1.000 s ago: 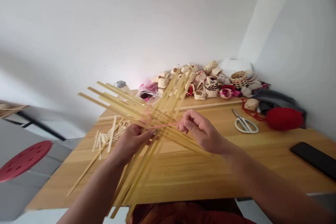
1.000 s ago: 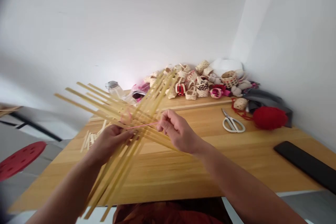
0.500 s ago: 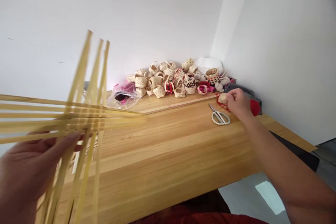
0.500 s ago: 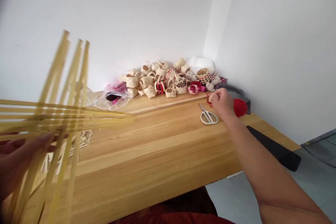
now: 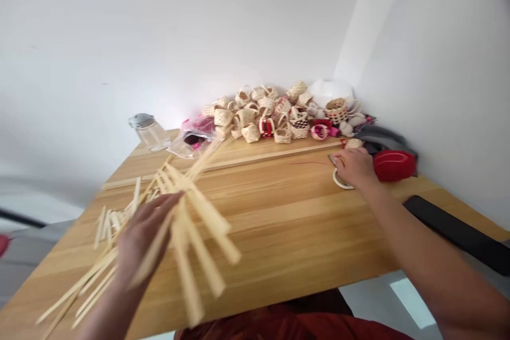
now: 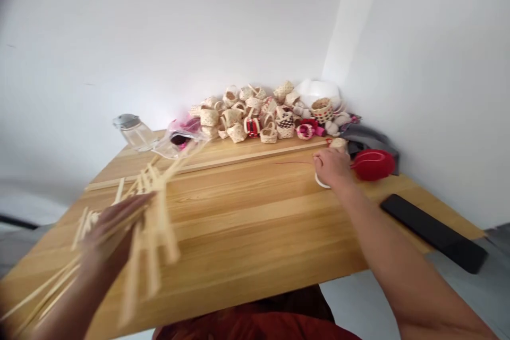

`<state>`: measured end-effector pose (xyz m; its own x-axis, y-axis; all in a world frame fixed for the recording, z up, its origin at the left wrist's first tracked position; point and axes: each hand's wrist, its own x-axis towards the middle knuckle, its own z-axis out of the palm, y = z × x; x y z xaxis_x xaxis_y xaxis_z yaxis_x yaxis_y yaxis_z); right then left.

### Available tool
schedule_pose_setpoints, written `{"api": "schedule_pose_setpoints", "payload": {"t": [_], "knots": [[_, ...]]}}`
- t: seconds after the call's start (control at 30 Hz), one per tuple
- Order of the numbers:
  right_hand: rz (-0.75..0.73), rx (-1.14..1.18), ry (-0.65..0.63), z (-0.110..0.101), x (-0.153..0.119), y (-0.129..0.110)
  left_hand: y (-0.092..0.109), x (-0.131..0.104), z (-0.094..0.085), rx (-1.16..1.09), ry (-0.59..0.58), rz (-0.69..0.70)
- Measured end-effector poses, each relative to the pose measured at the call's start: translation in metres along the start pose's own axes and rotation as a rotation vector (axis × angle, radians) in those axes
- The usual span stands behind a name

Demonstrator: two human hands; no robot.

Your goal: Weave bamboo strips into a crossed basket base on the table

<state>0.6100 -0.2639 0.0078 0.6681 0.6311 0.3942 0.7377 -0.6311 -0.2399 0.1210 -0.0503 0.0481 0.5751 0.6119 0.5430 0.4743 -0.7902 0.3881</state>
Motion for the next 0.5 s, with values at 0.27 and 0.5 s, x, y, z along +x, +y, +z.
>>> {"api": "schedule_pose_setpoints", "payload": {"t": [0.27,0.5], "knots": [[-0.215,0.886,-0.571,-0.024,-0.048,-0.116,-0.007,-0.025,0.094,0.371,-0.200,0.089],[-0.257,1.852,-1.362,-0.081,-0.133,-0.229,0.005,-0.033,0.108,0.238,-0.317,0.059]]}}
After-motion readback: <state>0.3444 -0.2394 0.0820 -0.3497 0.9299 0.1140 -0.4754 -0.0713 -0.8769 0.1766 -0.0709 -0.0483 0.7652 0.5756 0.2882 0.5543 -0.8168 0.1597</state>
